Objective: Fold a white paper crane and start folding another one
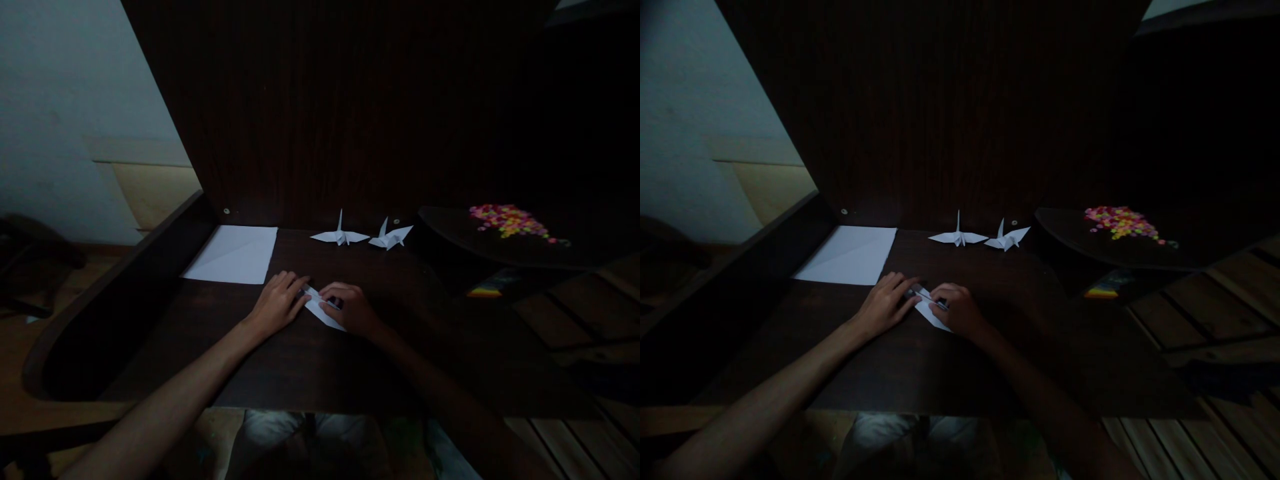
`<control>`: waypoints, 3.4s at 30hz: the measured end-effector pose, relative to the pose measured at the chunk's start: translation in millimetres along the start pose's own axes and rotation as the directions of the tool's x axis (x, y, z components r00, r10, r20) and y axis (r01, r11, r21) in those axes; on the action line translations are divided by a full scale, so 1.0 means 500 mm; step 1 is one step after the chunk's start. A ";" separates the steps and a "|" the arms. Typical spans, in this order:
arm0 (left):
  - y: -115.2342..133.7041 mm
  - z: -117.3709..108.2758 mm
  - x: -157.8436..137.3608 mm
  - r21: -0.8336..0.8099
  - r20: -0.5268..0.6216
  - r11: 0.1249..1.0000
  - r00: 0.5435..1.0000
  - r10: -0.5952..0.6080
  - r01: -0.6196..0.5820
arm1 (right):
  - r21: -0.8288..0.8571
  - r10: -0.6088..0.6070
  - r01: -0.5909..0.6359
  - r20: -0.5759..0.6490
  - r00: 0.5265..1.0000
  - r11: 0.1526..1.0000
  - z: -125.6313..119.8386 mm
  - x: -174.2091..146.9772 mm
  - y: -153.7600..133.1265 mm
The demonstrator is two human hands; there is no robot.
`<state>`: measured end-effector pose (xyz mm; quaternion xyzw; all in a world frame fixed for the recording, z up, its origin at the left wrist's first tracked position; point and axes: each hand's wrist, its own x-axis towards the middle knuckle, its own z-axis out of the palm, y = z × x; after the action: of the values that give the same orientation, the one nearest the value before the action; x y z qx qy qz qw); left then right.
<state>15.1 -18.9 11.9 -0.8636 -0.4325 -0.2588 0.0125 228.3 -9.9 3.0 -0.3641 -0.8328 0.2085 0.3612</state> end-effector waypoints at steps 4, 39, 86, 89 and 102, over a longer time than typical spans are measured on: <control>0.000 0.001 -0.002 -0.032 0.004 0.996 0.996 -0.086 0.086 | 0.061 0.126 -0.128 0.038 0.991 0.990 0.002 0.003 0.004; 0.006 -0.002 0.015 -0.346 0.199 0.925 0.976 -0.093 0.158 | -0.217 -0.118 0.144 0.128 0.985 0.966 0.007 0.000 -0.023; 0.044 -0.015 0.012 -0.883 0.209 0.322 0.901 -0.381 0.341 | 0.562 0.475 -0.393 0.001 0.880 0.728 -0.005 0.008 -0.059; 0.043 -0.012 0.014 -0.924 0.261 0.147 0.865 -0.428 0.352 | 0.571 0.468 -0.387 0.005 0.884 0.724 -0.006 0.006 -0.060; 0.042 -0.015 0.014 -0.860 0.451 0.104 0.840 -0.302 0.499 | 0.463 0.420 -0.382 0.023 0.907 0.800 -0.003 0.000 -0.055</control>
<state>31.1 -29.0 26.0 -0.5491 -0.3963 -0.3898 -0.6241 216.7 -27.5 20.6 -0.4449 -0.6484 0.4552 0.4176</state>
